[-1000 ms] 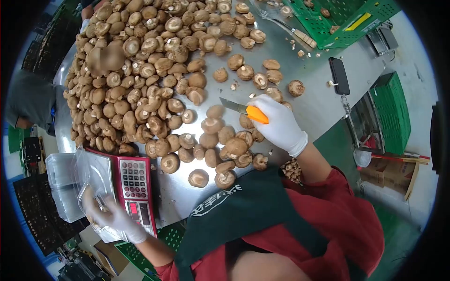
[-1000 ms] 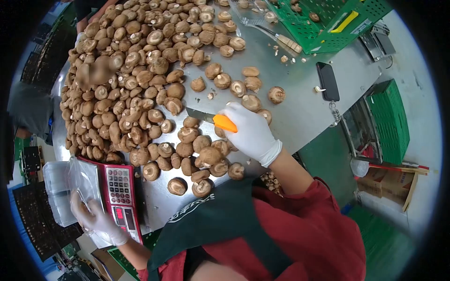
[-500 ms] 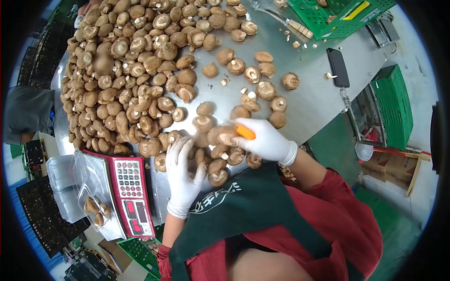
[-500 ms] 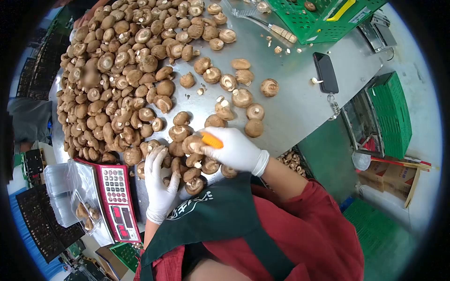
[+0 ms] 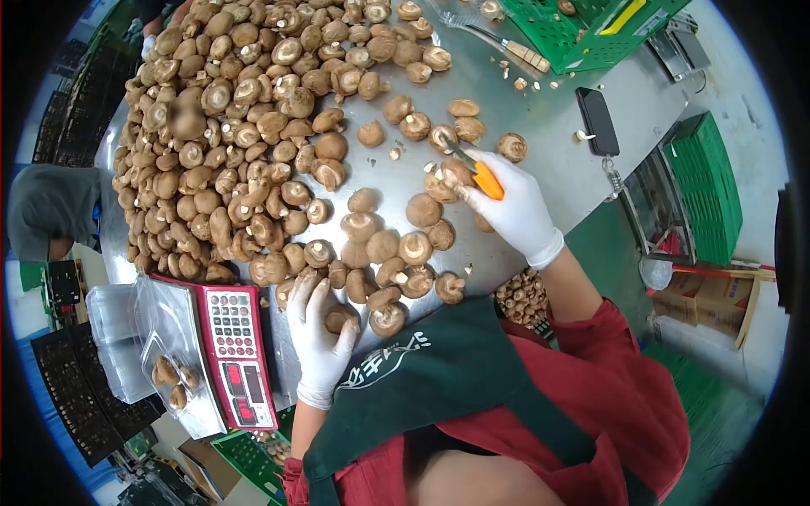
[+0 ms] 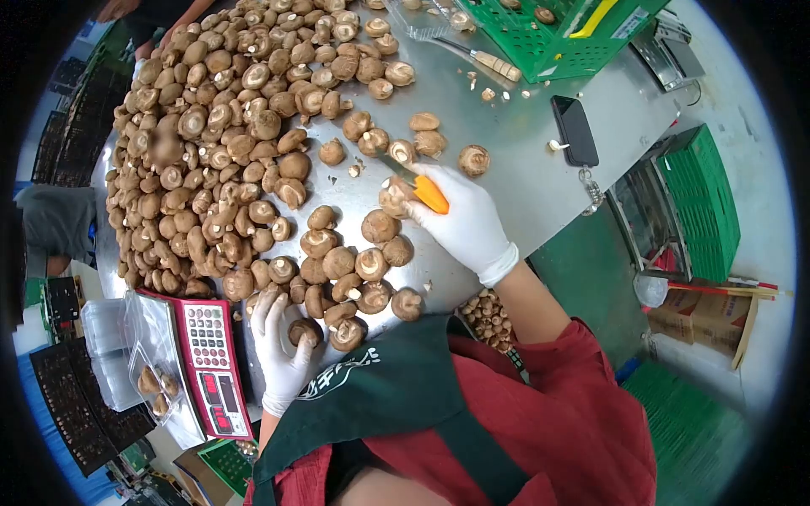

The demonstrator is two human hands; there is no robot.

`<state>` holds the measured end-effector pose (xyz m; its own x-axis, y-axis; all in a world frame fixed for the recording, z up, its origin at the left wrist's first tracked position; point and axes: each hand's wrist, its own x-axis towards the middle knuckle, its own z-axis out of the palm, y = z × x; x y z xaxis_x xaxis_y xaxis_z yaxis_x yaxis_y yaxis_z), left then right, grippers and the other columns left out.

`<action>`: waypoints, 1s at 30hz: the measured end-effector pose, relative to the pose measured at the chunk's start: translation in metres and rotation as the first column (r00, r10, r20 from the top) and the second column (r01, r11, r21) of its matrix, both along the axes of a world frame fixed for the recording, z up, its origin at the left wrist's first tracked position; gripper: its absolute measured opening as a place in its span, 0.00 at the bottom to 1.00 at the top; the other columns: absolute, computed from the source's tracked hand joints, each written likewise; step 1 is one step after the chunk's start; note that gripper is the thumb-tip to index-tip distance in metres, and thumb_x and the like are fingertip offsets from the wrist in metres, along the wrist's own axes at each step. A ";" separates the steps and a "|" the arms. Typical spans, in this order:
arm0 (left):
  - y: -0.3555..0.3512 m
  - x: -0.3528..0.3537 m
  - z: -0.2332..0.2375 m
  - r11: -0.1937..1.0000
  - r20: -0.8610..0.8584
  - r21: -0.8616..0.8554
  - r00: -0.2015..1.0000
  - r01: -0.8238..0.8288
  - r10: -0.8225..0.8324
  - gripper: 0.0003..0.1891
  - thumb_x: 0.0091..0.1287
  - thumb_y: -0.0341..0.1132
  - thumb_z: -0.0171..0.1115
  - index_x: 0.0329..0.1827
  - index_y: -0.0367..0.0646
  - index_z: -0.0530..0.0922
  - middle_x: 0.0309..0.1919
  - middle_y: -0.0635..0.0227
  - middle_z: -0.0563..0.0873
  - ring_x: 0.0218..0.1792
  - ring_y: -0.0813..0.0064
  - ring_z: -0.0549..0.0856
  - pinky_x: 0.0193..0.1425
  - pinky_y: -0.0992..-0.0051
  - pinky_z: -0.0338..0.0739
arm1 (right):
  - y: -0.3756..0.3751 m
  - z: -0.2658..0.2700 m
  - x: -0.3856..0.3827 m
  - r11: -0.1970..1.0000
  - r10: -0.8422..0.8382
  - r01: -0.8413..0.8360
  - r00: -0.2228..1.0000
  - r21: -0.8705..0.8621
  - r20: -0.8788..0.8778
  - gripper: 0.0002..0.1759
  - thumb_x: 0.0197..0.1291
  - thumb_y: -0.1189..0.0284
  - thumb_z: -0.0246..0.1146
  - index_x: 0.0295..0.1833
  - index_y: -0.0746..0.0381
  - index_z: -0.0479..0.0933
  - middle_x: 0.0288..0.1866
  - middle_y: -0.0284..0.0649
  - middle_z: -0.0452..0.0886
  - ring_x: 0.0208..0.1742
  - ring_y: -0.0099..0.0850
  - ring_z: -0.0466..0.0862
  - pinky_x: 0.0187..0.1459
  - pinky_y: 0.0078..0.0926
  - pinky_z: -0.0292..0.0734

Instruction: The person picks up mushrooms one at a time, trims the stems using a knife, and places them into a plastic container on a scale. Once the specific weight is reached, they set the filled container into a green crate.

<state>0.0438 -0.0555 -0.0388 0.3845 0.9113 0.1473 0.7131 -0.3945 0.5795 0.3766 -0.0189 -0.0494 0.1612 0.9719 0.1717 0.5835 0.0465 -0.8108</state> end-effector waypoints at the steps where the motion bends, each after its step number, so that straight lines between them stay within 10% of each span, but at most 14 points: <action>1: -0.003 0.001 -0.004 1.000 0.004 0.008 1.000 0.012 -0.012 0.33 0.55 0.33 0.69 0.66 0.38 0.72 0.66 0.52 0.73 0.69 0.47 0.69 0.76 0.52 0.58 | 0.002 0.007 0.001 1.000 -0.003 -0.001 0.987 0.028 0.159 0.26 0.60 0.64 0.69 0.63 0.56 0.76 0.50 0.40 0.82 0.45 0.35 0.87 0.45 0.32 0.82; 9: 0.023 0.050 0.007 0.980 0.064 0.198 0.998 -0.018 0.005 0.14 0.54 0.22 0.64 0.44 0.43 0.80 0.49 0.57 0.80 0.58 0.50 0.78 0.68 0.51 0.67 | 0.004 0.015 -0.030 0.986 0.046 -0.085 0.965 0.143 0.258 0.25 0.55 0.70 0.68 0.61 0.52 0.77 0.59 0.38 0.78 0.50 0.41 0.85 0.47 0.35 0.83; 16: 0.014 0.027 0.006 0.958 -0.035 0.128 0.966 0.257 -0.255 0.19 0.47 0.19 0.59 0.42 0.45 0.84 0.50 0.59 0.82 0.58 0.54 0.78 0.68 0.55 0.68 | -0.019 0.010 -0.070 0.901 0.434 -0.424 0.881 -0.094 0.190 0.15 0.58 0.59 0.66 0.46 0.56 0.78 0.44 0.39 0.82 0.39 0.40 0.86 0.38 0.38 0.81; 30: -0.009 0.015 -0.006 0.985 0.081 0.148 0.991 0.090 -0.103 0.17 0.49 0.18 0.62 0.42 0.42 0.83 0.48 0.59 0.84 0.56 0.53 0.81 0.65 0.56 0.72 | -0.008 0.001 -0.081 0.832 0.554 -0.523 0.799 -0.185 0.234 0.12 0.60 0.63 0.66 0.43 0.59 0.80 0.35 0.43 0.83 0.38 0.44 0.85 0.37 0.37 0.79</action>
<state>0.0593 -0.0645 -0.0445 0.4491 0.8375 0.3112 0.6165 -0.5426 0.5705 0.2958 -0.0266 -0.0488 -0.4308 0.9022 0.0215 0.6829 0.3415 -0.6458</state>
